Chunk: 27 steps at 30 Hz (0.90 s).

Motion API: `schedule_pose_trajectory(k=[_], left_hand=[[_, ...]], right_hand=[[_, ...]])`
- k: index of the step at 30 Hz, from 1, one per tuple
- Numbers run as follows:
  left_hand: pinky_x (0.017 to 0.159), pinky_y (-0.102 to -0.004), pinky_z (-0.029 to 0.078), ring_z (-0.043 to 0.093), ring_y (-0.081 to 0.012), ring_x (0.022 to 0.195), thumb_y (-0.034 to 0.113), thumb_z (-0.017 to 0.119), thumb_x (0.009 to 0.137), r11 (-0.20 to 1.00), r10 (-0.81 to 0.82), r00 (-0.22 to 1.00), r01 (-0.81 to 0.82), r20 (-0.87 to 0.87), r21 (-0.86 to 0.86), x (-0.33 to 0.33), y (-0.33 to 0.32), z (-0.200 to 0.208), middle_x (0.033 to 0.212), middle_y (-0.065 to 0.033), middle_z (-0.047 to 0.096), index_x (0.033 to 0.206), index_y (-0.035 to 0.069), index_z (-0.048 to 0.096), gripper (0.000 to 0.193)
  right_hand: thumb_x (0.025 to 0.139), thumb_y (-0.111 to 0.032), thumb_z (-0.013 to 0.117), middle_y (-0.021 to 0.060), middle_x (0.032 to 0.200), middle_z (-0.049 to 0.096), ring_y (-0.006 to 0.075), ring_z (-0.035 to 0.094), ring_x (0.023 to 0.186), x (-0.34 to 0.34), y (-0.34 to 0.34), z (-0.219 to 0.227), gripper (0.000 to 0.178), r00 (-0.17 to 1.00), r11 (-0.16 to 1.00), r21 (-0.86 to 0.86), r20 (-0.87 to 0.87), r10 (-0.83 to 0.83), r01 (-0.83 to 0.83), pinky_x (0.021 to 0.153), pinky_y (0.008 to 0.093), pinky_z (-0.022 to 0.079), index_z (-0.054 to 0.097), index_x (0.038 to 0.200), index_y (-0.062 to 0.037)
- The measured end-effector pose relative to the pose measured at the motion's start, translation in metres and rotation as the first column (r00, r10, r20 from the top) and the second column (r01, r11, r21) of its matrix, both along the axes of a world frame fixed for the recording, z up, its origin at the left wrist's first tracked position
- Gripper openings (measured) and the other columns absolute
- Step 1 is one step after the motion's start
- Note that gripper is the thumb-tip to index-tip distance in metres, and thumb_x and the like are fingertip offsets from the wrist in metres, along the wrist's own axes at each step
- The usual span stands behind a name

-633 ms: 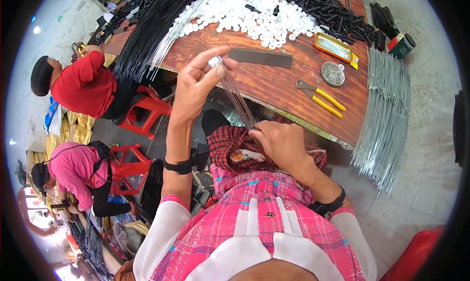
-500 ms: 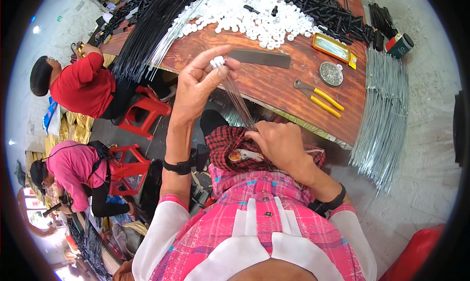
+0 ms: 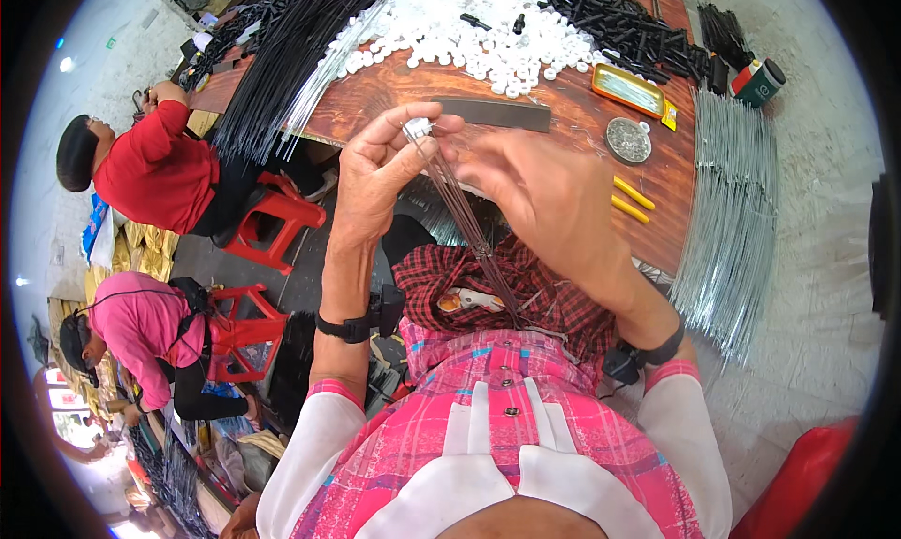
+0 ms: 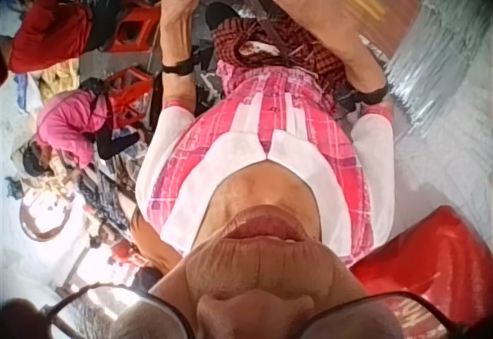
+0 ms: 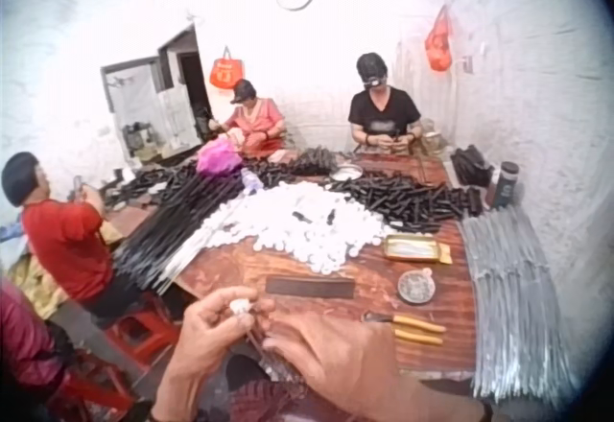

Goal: Assemble umbrella components by inserting metal ribs into a plastic center piece and securing them with pliers.

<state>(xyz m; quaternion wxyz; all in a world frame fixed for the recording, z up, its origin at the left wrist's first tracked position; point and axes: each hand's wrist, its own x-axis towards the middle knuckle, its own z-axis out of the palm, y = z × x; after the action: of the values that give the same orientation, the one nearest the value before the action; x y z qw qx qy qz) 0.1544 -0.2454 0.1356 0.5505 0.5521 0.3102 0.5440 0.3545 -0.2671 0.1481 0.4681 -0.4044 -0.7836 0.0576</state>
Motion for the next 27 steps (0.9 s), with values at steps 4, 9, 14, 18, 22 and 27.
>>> schedule_pose_trajectory(k=[4, 9, 14, 18, 22, 27], left_hand=[[0.081, -0.0281, 0.055, 0.067, -0.0157, 0.091, 0.002, 0.065, 0.09, 0.997, 0.082, 0.996, -0.081, -0.047, 0.012, 0.003, -0.001, -0.004, 0.106, -0.014, 0.068, 0.125, -0.005, 0.058, 0.037], [0.081, -0.028, 0.055, 0.067, -0.0154, 0.089, -0.001, 0.066, 0.088, 0.999, 0.024, 0.999, -0.023, -0.03, 0.034, 0.002, 0.002, -0.006, 0.102, -0.011, 0.068, 0.124, -0.006, 0.059, 0.037], [0.08, -0.0304, 0.054, 0.067, -0.0182, 0.087, 0.008, 0.07, 0.087, 0.998, 0.067, 0.997, -0.067, -0.038, 0.004, 0.004, 0.002, -0.007, 0.098, -0.0101, 0.067, 0.124, -0.005, 0.059, 0.041], [0.08, -0.0303, 0.055, 0.067, -0.0185, 0.088, 0.009, 0.069, 0.088, 0.996, 0.082, 0.996, -0.083, -0.017, -0.02, 0.003, 0.008, -0.009, 0.1, -0.0098, 0.066, 0.126, -0.005, 0.058, 0.043], [0.081, -0.0303, 0.055, 0.068, -0.0192, 0.089, 0.008, 0.068, 0.089, 0.995, 0.097, 0.994, -0.098, -0.04, -0.019, 0.005, 0.012, -0.009, 0.101, -0.0098, 0.066, 0.129, -0.005, 0.056, 0.044], [0.083, -0.0302, 0.055, 0.068, -0.0187, 0.091, 0.007, 0.066, 0.09, 0.995, 0.098, 0.995, -0.098, -0.026, -0.014, 0.003, 0.013, -0.013, 0.103, -0.0109, 0.067, 0.128, -0.004, 0.057, 0.041]], right_hand=[[0.086, -0.03, 0.07, 0.01, 0.067, 0.067, 0.0272, 0.066, 0.058, -0.008, 0.022, 0.008, 0.021, 0.989, 0.998, 0.025, -0.135, 0.059, -0.057, 0.05, 0.0371, 0.049, 0.069, 0.087, -0.0091], [0.088, -0.027, 0.068, 0.0114, 0.068, 0.068, 0.0238, 0.068, 0.058, -0.012, 0.029, 0.006, 0.022, 0.947, 0.965, -0.222, -0.316, 0.061, -0.137, 0.052, 0.0335, 0.05, 0.071, 0.084, -0.006], [0.087, -0.026, 0.07, 0.0101, 0.066, 0.068, 0.0193, 0.066, 0.056, -0.006, 0.024, -0.003, 0.023, 0.928, 0.88, -0.43, -0.37, 0.031, -0.2, 0.051, 0.0324, 0.048, 0.07, 0.081, -0.0039], [0.084, -0.024, 0.072, 0.0093, 0.067, 0.067, 0.02, 0.066, 0.058, -0.003, 0.005, -0.023, 0.02, 0.94, 0.857, -0.444, -0.321, 0.12, -0.261, 0.052, 0.0335, 0.048, 0.069, 0.08, -0.005], [0.078, -0.023, 0.076, 0.0094, 0.07, 0.065, 0.0247, 0.066, 0.063, -0.003, -0.004, -0.043, 0.018, 0.954, 0.869, -0.408, -0.226, 0.199, -0.278, 0.056, 0.0366, 0.049, 0.067, 0.081, -0.0069], [0.078, -0.02, 0.074, 0.0099, 0.075, 0.066, 0.0271, 0.066, 0.068, 0.001, -0.009, -0.046, 0.017, 0.966, 0.865, -0.429, -0.115, 0.232, -0.259, 0.059, 0.0378, 0.049, 0.066, 0.081, -0.0063]])
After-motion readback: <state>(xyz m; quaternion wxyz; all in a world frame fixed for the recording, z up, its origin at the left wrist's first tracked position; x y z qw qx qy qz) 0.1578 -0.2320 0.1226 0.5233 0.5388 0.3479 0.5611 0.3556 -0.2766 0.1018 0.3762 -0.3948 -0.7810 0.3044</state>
